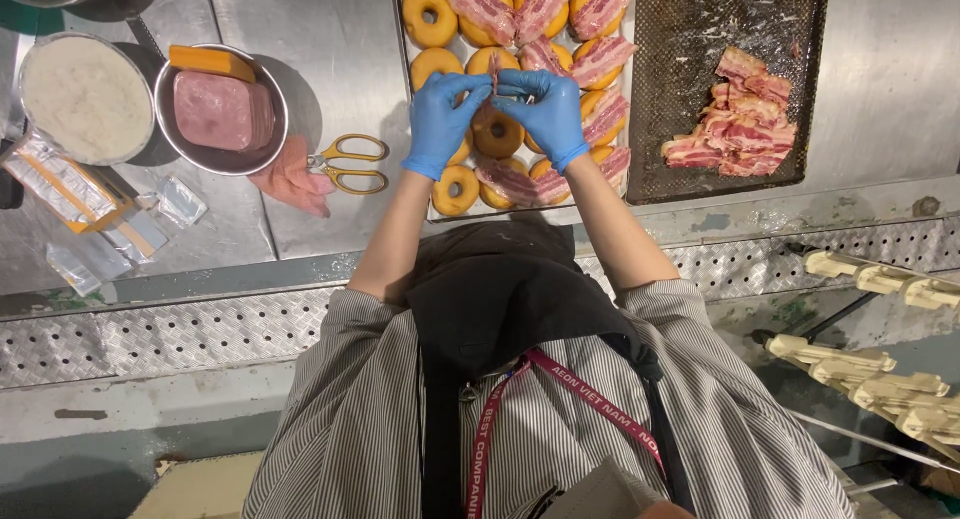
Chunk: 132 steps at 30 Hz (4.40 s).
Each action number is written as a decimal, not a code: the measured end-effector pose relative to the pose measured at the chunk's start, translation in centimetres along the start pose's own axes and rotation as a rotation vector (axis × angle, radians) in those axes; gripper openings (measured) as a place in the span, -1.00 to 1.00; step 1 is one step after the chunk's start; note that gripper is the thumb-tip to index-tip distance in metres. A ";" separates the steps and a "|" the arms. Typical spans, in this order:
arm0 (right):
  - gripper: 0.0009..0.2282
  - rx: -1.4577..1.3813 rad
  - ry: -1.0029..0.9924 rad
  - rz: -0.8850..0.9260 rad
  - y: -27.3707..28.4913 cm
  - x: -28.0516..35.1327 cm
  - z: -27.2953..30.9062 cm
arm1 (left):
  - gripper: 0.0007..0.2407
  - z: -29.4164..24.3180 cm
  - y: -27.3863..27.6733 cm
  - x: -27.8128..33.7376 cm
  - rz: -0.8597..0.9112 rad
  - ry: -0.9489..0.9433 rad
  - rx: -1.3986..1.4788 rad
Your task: Placing strips of bacon on top of donuts on a baking tray.
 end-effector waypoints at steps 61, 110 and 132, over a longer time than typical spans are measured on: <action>-0.86 -0.269 -0.196 -0.159 -1.2 0.4 -8.2 | -0.74 9.1 -5.6 2.1 -0.061 0.369 0.362; -0.74 0.573 -0.112 -0.142 0.6 -5.1 -9.8 | -0.89 18.3 -0.3 -6.9 0.043 0.146 -0.803; -0.80 0.883 -0.318 -0.762 35.4 9.8 -29.3 | -0.76 1.9 1.8 -6.0 0.488 0.131 -0.200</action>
Point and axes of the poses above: each hand's wrist, its own x-axis away from the middle knuckle, its own y-axis out of the back of the hand, z = x × y, the point moved 2 cm from there along -x, towards the middle knuckle, and after that the axes turned 6 degrees about x, right-handed, at the moved point
